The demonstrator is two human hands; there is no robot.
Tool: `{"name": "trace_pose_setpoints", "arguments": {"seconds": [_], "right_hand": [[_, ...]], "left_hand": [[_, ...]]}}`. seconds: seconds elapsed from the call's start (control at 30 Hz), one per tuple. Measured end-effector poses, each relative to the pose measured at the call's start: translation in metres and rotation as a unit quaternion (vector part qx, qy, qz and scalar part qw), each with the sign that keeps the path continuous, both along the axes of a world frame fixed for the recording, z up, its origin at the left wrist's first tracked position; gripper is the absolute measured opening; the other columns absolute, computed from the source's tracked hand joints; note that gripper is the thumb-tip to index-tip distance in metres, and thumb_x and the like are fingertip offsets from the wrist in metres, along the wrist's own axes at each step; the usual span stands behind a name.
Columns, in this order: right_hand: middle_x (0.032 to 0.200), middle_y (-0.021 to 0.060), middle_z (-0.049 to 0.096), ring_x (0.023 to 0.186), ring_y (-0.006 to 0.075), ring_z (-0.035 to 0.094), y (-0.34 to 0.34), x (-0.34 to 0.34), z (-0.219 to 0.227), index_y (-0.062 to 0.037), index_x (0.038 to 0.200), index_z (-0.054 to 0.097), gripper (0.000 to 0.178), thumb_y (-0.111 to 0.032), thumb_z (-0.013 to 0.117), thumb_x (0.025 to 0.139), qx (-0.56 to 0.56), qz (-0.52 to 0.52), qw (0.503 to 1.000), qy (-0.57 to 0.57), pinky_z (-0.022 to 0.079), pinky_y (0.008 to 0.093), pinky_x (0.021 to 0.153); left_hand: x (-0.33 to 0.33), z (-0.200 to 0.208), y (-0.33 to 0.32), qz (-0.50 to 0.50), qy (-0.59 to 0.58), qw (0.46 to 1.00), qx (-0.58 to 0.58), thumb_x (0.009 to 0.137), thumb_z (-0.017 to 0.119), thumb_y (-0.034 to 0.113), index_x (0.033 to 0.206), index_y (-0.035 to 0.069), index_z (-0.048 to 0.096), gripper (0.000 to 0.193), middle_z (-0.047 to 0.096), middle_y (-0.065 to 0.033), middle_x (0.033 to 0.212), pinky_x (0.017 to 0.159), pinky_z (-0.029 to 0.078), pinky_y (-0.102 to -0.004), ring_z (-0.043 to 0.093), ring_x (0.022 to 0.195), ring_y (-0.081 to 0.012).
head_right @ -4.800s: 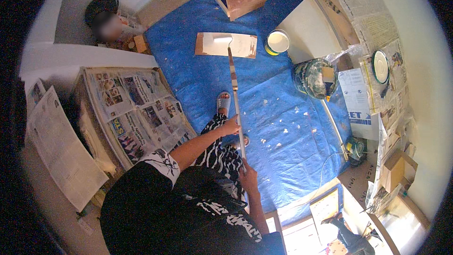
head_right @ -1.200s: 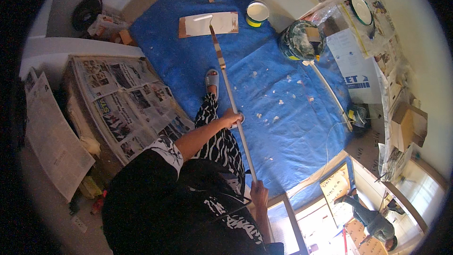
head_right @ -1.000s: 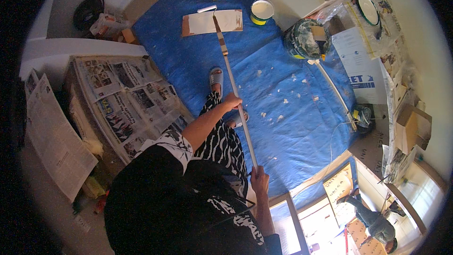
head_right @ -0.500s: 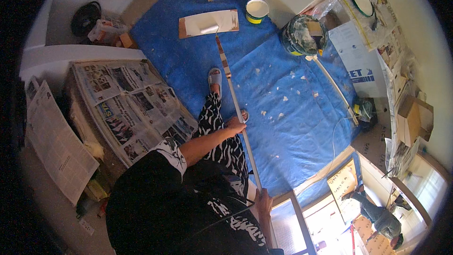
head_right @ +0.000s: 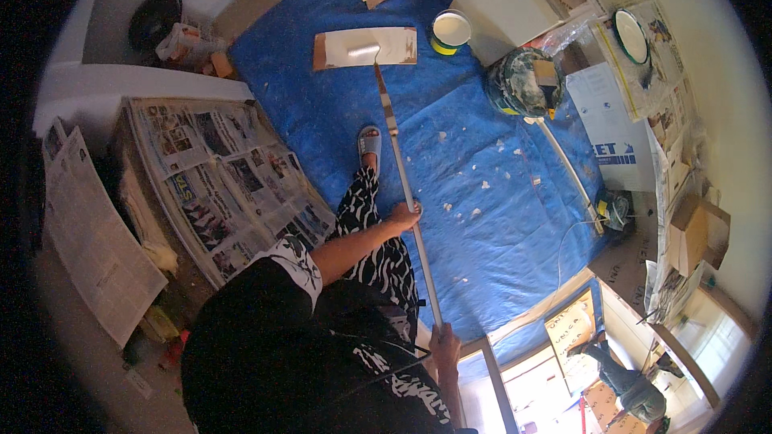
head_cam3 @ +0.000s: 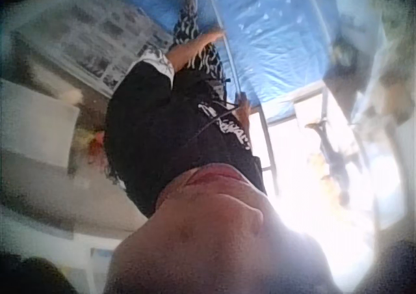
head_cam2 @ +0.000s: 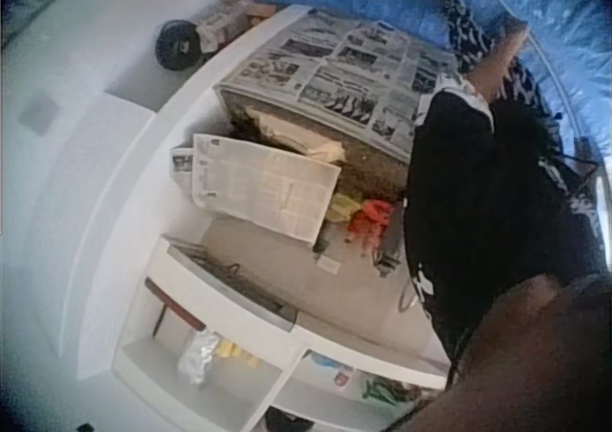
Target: The person paints a ceiling using a roller on a long extension pole, dipping the roller into a paint tray on the floor between strokes.
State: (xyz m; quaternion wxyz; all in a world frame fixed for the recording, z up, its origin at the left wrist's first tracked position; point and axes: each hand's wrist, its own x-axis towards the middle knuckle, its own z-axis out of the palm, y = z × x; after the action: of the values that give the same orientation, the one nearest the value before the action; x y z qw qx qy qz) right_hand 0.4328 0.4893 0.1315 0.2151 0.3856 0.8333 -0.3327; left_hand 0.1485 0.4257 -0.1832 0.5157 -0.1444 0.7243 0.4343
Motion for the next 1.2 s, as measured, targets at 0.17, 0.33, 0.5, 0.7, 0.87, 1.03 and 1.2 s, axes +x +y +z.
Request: {"name": "trace_pose_setpoints", "arguments": {"seconds": [0.17, 0.33, 0.5, 0.7, 0.87, 1.03, 1.2], "right_hand": [[0.058, 0.0255, 0.057, 0.061, 0.046, 0.061, 0.006, -0.083, -0.007, -0.0033, 0.082, 0.052, 0.027, -0.027, 0.059, 0.093, -0.009, 0.007, 0.999, 0.031, 0.045, 0.0513, 0.047], [0.058, 0.0259, 0.057, 0.059, 0.0465, 0.06, 0.011, -0.085, 0.005, -0.0028, 0.086, 0.055, 0.027, -0.028, 0.059, 0.093, 0.006, 0.026, 1.0, -0.002, 0.044, 0.0512, 0.047], [0.061, 0.0254, 0.059, 0.061, 0.0445, 0.062, 0.01, -0.008, 0.016, -0.003, 0.081, 0.056, 0.027, -0.028, 0.06, 0.092, 0.036, 0.03, 0.999, -0.011, 0.045, 0.0494, 0.05], [0.058, 0.0211, 0.058, 0.056, 0.0418, 0.061, 0.009, -0.012, 0.037, -0.0027, 0.079, 0.053, 0.026, -0.024, 0.061, 0.091, -0.017, -0.017, 1.0, -0.019, 0.044, 0.0463, 0.047], [0.061, 0.0257, 0.059, 0.061, 0.0461, 0.062, 0.007, -0.053, 0.004, -0.0034, 0.084, 0.054, 0.026, -0.027, 0.06, 0.092, 0.02, 0.02, 1.0, 0.011, 0.045, 0.0514, 0.048], [0.063, 0.0268, 0.06, 0.064, 0.0469, 0.062, 0.008, -0.103, -0.004, -0.0027, 0.086, 0.054, 0.028, -0.029, 0.058, 0.093, -0.004, 0.028, 1.0, -0.002, 0.048, 0.0525, 0.052], [0.064, 0.0263, 0.06, 0.064, 0.0463, 0.062, 0.004, -0.068, 0.009, -0.0028, 0.086, 0.055, 0.028, -0.03, 0.06, 0.092, 0.033, 0.062, 0.997, -0.038, 0.048, 0.0521, 0.053]], "left_hand": [[-0.079, 0.03, -0.003, 0.02, 0.074, 0.997, -0.017, 0.079, 0.068, 0.011, 0.062, -0.004, 0.05, 0.028, 0.054, -0.0107, 0.055, 0.044, 0.04, -0.0411, 0.055, 0.048, -0.0208], [-0.092, 0.036, -0.005, -0.019, 0.045, 0.999, -0.024, 0.074, 0.072, 0.012, 0.056, -0.002, 0.053, 0.03, 0.057, -0.0121, 0.053, 0.045, 0.044, -0.0396, 0.058, 0.045, -0.0225], [-0.018, -0.005, -0.005, -0.006, -0.039, 0.999, -0.01, 0.068, 0.077, 0.008, 0.077, -0.002, 0.065, 0.018, 0.066, -0.0129, 0.072, 0.051, 0.057, -0.035, 0.069, 0.066, -0.0221], [-0.028, 0.081, 0.001, 0.039, -0.044, 0.998, -0.01, 0.071, 0.074, 0.003, 0.077, -0.004, 0.064, 0.013, 0.066, -0.0159, 0.075, 0.051, 0.057, -0.0372, 0.069, 0.066, -0.0258], [-0.069, 0.044, 0.0, 0.082, -0.002, 0.997, -0.015, 0.076, 0.072, 0.009, 0.063, -0.003, 0.056, 0.024, 0.061, -0.0116, 0.062, 0.041, 0.043, -0.038, 0.058, 0.048, -0.0213], [-0.111, 0.019, -0.006, 0.049, 0.015, 0.998, -0.039, 0.074, 0.072, 0.004, 0.077, -0.011, 0.064, 0.017, 0.067, -0.0189, 0.073, 0.046, 0.052, -0.0363, 0.068, 0.061, -0.028], [-0.062, -0.006, -0.009, 0.0, -0.004, 0.998, -0.063, 0.073, 0.075, 0.005, 0.093, -0.007, 0.065, 0.025, 0.068, -0.0197, 0.085, 0.052, 0.057, -0.0382, 0.069, 0.071, -0.0306]]}}
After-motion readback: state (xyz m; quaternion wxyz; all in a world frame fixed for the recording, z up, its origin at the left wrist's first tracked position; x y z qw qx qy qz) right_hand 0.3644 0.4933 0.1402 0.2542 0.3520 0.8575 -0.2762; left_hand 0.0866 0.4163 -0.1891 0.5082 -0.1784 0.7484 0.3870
